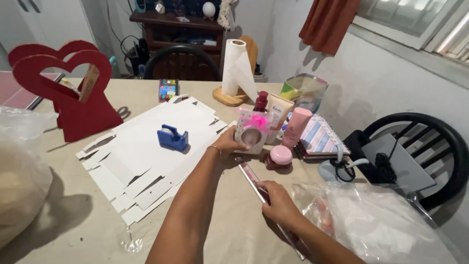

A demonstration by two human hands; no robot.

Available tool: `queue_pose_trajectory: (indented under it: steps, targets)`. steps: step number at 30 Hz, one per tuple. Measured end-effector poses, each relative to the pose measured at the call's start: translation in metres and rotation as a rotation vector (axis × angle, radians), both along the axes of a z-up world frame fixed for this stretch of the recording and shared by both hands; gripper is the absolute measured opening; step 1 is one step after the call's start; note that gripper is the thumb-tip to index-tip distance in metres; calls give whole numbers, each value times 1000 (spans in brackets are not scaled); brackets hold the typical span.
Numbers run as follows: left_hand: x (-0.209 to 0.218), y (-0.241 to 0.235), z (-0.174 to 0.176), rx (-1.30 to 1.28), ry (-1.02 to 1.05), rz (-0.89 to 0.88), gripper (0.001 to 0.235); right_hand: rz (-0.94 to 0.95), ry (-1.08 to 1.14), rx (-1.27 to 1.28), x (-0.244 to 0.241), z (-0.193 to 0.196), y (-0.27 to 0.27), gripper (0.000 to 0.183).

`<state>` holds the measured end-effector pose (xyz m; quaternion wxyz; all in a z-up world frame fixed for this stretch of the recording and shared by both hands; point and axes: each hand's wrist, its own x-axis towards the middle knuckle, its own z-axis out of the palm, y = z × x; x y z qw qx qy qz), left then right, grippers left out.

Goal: The person aligns a ruler on a flat white cardboard piece and folds along the scored lines. They repeat the folding process on multiple edges, then flip the cardboard to fold the opposite side. The person continues folding and aligning the ruler on different sections of the cardboard.

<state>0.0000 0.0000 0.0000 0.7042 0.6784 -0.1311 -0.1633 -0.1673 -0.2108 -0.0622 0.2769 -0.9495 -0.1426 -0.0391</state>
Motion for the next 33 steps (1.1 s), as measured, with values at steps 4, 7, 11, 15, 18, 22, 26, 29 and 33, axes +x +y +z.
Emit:
queue_pose_trajectory:
  steps: [4,7,11,15,18,22,26,29,33]
  targets:
    - [38,-4,-17,283,-146,-34,73,35,-47,-20,5,-9,-4,65]
    - [45,-6,-13,553,-285,30,75,23,-8,-34,6,-13,-6,67]
    - [42,-7,-14,536,-227,131,78,45,-12,-46,1,-4,-1,64]
    - [34,-23,-19,494,-271,192,71,-23,89,-50,-2,10,5,64]
    - [61,-37,-59,483,-384,256,75,-22,51,-26,-1,8,3,64]
    - [52,-37,-67,512,-398,302,84,-20,12,-64,2,3,1,64]
    - [32,-3,-64,785,-657,314,80,-82,13,-153,3,6,-2,64]
    - [4,44,-67,994,-978,405,62,-104,101,-183,2,14,-2,66]
    - [-55,105,-79,1180,-1033,345,46,-97,105,-212,9,6,-8,66]
